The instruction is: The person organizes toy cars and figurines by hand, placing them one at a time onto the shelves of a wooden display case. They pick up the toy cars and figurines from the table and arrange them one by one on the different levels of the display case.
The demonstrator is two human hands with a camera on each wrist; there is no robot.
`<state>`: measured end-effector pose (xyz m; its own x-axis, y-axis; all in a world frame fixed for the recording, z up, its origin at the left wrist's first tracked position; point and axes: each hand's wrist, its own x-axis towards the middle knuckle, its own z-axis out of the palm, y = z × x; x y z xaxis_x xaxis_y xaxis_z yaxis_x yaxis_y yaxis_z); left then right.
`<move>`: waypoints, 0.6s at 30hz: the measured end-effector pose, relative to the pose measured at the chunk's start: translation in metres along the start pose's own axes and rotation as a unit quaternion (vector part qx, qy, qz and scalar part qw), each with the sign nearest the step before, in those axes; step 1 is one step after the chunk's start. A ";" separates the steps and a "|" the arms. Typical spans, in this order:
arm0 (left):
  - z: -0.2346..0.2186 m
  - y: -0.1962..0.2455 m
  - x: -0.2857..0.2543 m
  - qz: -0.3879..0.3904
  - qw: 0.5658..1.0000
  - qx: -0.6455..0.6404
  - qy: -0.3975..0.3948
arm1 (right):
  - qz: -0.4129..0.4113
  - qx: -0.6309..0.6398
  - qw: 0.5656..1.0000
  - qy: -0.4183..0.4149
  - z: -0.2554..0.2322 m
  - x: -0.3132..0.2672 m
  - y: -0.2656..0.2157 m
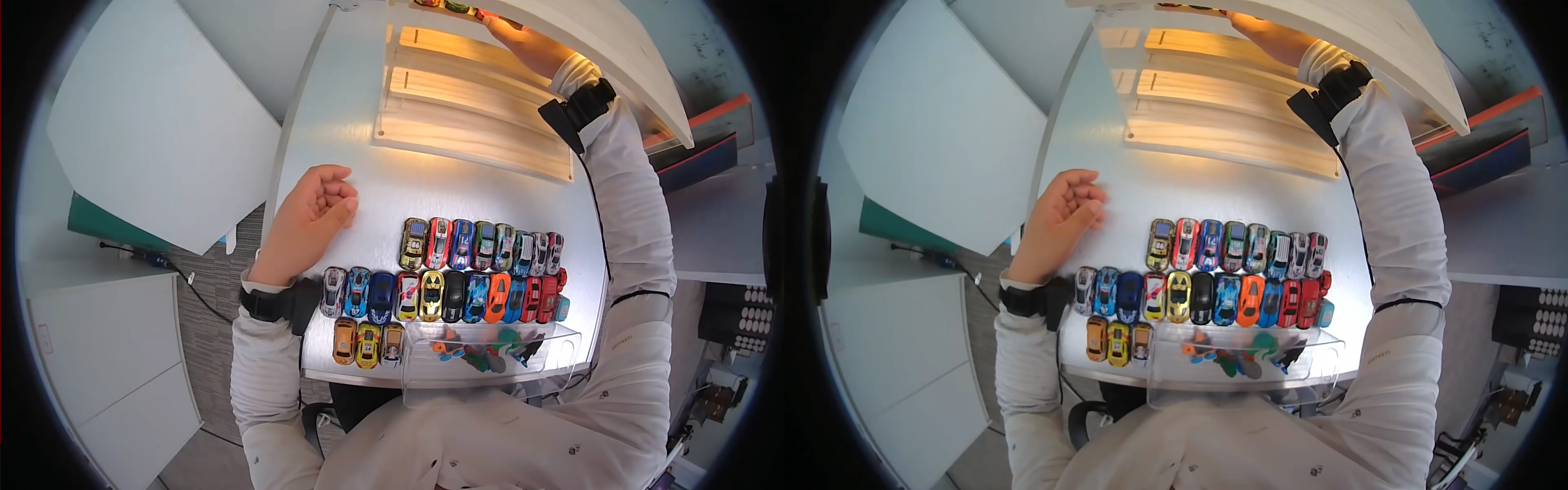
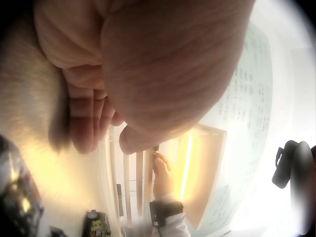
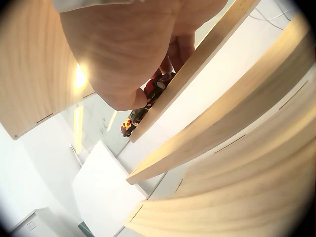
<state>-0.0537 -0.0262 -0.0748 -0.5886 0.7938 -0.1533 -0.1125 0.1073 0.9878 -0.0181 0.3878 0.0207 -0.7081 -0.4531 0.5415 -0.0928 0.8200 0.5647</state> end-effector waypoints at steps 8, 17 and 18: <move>0.000 0.000 0.000 0.000 1.000 -0.003 0.000 | 0.138 0.206 0.969 -0.017 -0.012 0.014 -0.005; 0.000 0.001 -0.001 0.000 1.000 -0.005 -0.003 | 0.099 0.136 0.985 -0.036 -0.016 0.016 -0.004; 0.000 0.001 -0.001 0.000 1.000 -0.005 -0.003 | 0.094 0.119 0.988 -0.030 -0.016 0.016 -0.005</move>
<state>-0.0536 -0.0269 -0.0738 -0.5842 0.7971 -0.1525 -0.1199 0.1012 0.9876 -0.0179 0.3710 0.0367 -0.7674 -0.2699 0.5815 -0.1127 0.9497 0.2921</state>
